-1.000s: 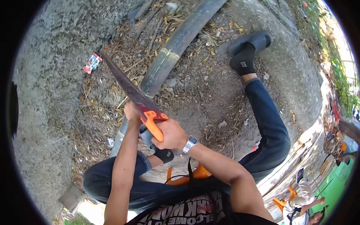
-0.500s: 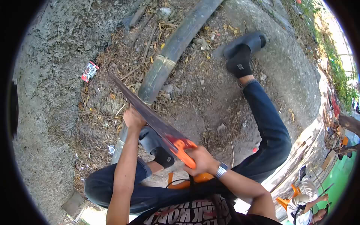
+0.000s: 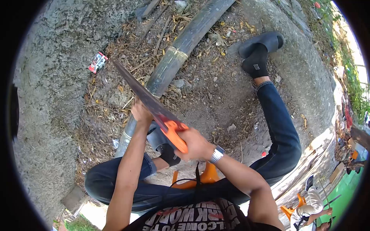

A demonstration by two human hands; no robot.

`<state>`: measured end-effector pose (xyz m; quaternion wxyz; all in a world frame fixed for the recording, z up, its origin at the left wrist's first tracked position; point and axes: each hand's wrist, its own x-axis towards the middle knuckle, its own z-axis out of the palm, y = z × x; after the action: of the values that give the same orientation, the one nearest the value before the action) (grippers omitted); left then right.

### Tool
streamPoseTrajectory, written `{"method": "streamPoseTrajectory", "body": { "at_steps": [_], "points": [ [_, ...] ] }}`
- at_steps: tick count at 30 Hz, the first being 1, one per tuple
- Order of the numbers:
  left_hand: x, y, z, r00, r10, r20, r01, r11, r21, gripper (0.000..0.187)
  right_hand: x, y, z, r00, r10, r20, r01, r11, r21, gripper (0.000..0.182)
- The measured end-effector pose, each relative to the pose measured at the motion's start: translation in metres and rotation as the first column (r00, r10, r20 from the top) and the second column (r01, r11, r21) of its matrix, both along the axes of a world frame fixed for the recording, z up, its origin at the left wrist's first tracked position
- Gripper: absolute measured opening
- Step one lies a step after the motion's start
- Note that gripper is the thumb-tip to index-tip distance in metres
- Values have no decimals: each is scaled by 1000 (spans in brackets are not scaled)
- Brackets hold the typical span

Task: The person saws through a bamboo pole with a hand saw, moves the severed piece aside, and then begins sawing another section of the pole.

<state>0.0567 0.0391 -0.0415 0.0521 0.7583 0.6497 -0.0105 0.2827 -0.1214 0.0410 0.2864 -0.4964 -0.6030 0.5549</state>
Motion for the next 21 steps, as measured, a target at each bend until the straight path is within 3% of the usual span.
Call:
{"method": "streamPoseTrajectory", "body": {
  "at_steps": [2,3,4,5,6,8,10,11,12,14,15,16,18,19,20,21],
  "points": [
    [2,11,18,992,128,-21,-126,914,-387,77,-20,13,-14,998,-68,-11,69,996,56,28],
    [5,8,15,989,140,-53,-149,903,-403,78,-22,12,-19,994,-106,-6,106,990,94,30],
    [-1,-14,7,985,161,-64,-173,889,-423,78,-15,-6,-3,998,-52,-44,50,998,-40,30],
    [-2,-22,-8,995,87,-42,-94,978,-186,77,-3,-24,11,997,-27,-76,16,990,-138,29],
    [1,-14,-20,999,5,-31,-3,997,79,77,0,-56,12,976,-115,-183,130,989,73,29],
    [-5,-19,-15,998,28,-58,-30,999,-39,77,9,-53,37,974,-155,-166,189,958,217,26],
    [2,-12,-20,998,57,-13,-57,998,37,76,6,-9,32,999,9,-33,-16,977,-211,27],
    [8,-9,-2,996,87,16,-86,993,-84,73,-10,24,5,999,-43,16,42,998,35,30],
    [8,-4,0,995,102,19,-101,992,-70,73,-24,33,-5,996,-77,-33,79,995,65,32],
    [-1,-5,-8,995,77,60,-68,988,-138,74,-18,15,-8,996,-63,57,58,995,87,30],
    [-2,-20,-33,994,-3,-111,25,980,199,74,-10,-22,11,999,-53,-4,53,997,-53,28],
    [1,-16,-34,994,19,-112,4,978,210,74,4,-39,28,997,-68,-49,59,986,-154,26],
    [7,-21,-24,997,59,-41,-53,989,135,74,18,-41,51,997,-66,-29,71,972,223,16],
    [8,-22,-19,996,78,-34,-74,993,94,73,15,-51,17,983,-109,-146,142,961,239,17],
    [1,-25,-19,996,72,-47,-68,995,79,73,7,-23,18,994,-60,-87,59,998,-7,22],
    [-3,-11,-18,998,69,12,-69,997,-17,73,-13,19,16,996,-85,-26,87,992,94,27]
  ]
}}
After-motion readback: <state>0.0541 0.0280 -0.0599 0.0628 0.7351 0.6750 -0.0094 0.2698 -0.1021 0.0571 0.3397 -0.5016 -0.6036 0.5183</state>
